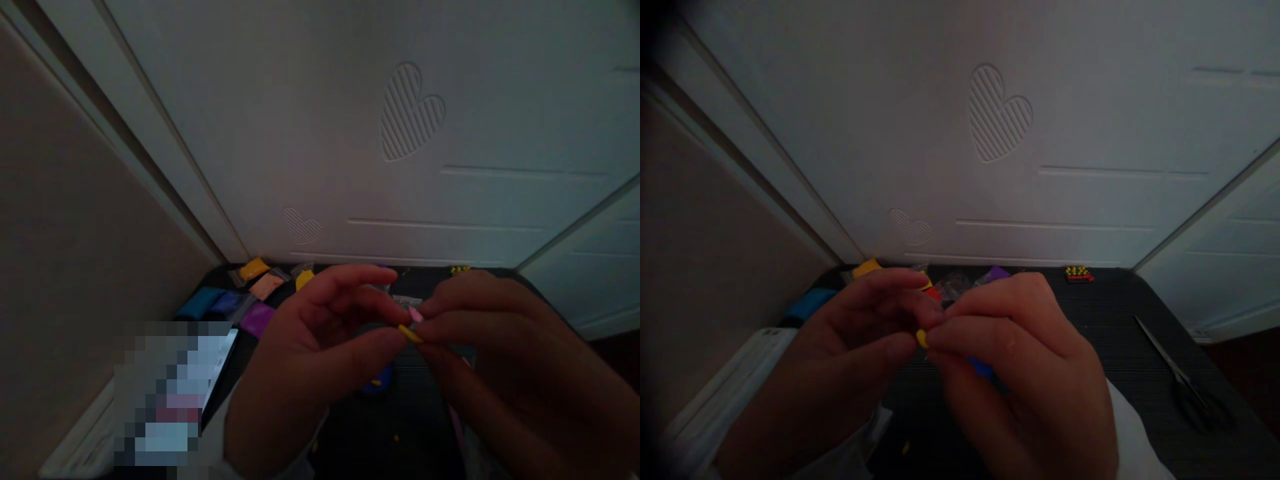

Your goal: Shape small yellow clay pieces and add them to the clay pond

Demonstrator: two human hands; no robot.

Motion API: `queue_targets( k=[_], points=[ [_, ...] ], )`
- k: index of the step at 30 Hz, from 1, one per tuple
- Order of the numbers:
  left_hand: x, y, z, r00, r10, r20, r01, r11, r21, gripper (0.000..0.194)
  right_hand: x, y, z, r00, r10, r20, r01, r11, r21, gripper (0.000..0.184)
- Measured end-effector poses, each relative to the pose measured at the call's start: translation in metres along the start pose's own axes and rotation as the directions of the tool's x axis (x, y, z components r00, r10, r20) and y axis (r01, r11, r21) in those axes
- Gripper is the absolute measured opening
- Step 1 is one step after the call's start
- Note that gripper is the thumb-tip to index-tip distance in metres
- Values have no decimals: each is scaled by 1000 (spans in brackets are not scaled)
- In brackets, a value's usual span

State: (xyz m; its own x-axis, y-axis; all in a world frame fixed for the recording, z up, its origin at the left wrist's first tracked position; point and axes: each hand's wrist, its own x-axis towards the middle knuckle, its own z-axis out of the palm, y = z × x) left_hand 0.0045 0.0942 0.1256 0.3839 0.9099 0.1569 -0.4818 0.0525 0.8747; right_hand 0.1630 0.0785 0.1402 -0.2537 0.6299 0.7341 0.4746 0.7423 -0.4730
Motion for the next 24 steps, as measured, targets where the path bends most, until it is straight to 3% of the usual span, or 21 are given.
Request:
queue_targets(
  k=[12,24],
  points=[
    [1,0,0,998,-15,-67,16,1000,21,31,-1,1,4,1000,-4,-4,4,997,-74,10],
    [0,1,1,999,-5,-47,8,998,60,31,-1,1,1,999,-27,17,29,993,-115,10]
  ],
)
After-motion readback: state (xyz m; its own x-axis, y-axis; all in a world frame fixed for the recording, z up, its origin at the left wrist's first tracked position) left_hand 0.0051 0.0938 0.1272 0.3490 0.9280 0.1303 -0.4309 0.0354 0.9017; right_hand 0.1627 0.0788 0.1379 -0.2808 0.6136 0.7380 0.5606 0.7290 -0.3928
